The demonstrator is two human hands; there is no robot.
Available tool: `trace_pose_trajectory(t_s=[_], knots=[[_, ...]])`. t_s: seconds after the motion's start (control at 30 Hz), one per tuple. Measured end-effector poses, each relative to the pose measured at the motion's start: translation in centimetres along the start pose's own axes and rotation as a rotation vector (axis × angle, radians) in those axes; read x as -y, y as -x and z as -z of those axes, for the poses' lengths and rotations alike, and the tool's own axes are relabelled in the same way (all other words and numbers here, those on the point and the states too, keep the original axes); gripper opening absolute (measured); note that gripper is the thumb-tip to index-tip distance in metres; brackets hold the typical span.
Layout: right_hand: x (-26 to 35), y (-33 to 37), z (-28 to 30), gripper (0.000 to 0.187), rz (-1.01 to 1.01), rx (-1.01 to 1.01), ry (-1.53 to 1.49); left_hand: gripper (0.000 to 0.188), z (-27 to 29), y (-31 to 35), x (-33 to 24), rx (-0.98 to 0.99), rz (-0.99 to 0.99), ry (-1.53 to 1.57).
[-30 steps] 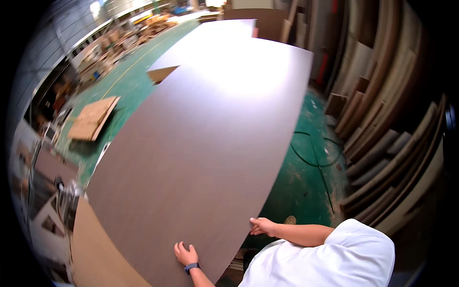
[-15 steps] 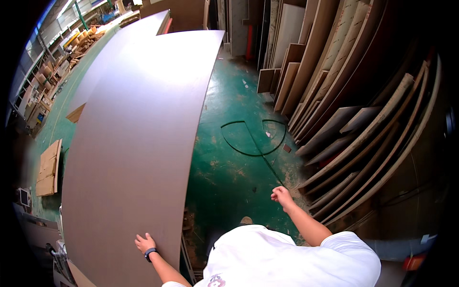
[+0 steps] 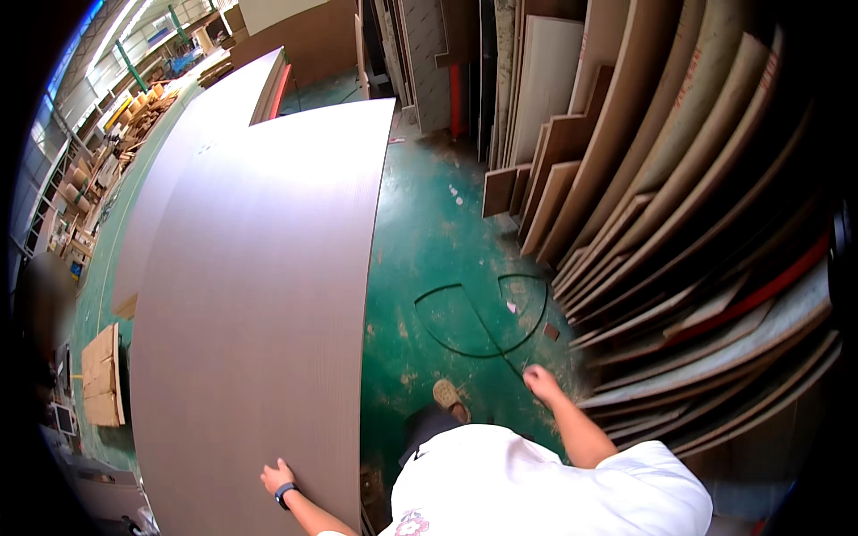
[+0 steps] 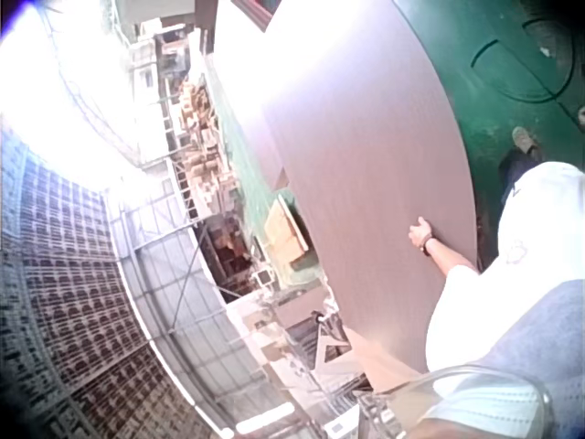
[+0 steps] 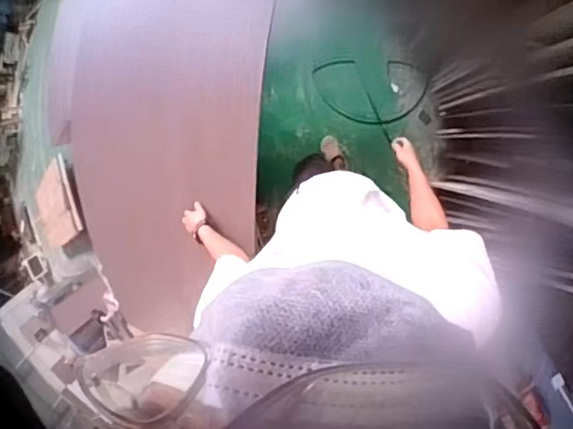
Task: The person sits on a chair and then stands to handle large wood panels in a workshop. They apply labels to the panels, use a yellow air hose to blow dust off the surface, and move the panels between a CNC machine and a workbench.
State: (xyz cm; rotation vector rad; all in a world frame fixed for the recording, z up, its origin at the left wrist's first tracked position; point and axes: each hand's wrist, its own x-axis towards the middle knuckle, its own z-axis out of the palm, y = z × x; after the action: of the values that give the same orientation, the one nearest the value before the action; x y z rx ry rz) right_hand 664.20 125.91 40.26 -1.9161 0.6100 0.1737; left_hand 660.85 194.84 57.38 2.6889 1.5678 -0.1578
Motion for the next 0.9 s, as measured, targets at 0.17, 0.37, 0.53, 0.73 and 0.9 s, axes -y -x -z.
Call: trace_pose_trajectory(t_s=[0.17,0.37,0.53,0.73,0.9], knots=[[-16.2,0.2,7.2,0.022,-0.45,-0.058,0.395,0.049,4.6,-3.1,-27.6,0.122,-0.491,0.197],[-9.0,-6.1,9.9,0.016,-0.766,-0.071,0.144,0.055,5.7,-4.9,-53.9,0.009,-0.748,0.114],[-5.7,-25.9,11.9,0.025,-0.288,0.349,0.929,0.063,5.6,-3.7,-68.9,0.008,-0.626,0.156],[23.1,-56.8,8.4,0.025,0.005,0.179,0.029,0.063,8.5,-3.9,-76.1,0.114,-0.519,0.177],[41.3,-75.5,6.6,0.025,0.229,0.357,0.192,0.061,7.9,-4.7,-79.1,0.063,-0.391,0.208]])
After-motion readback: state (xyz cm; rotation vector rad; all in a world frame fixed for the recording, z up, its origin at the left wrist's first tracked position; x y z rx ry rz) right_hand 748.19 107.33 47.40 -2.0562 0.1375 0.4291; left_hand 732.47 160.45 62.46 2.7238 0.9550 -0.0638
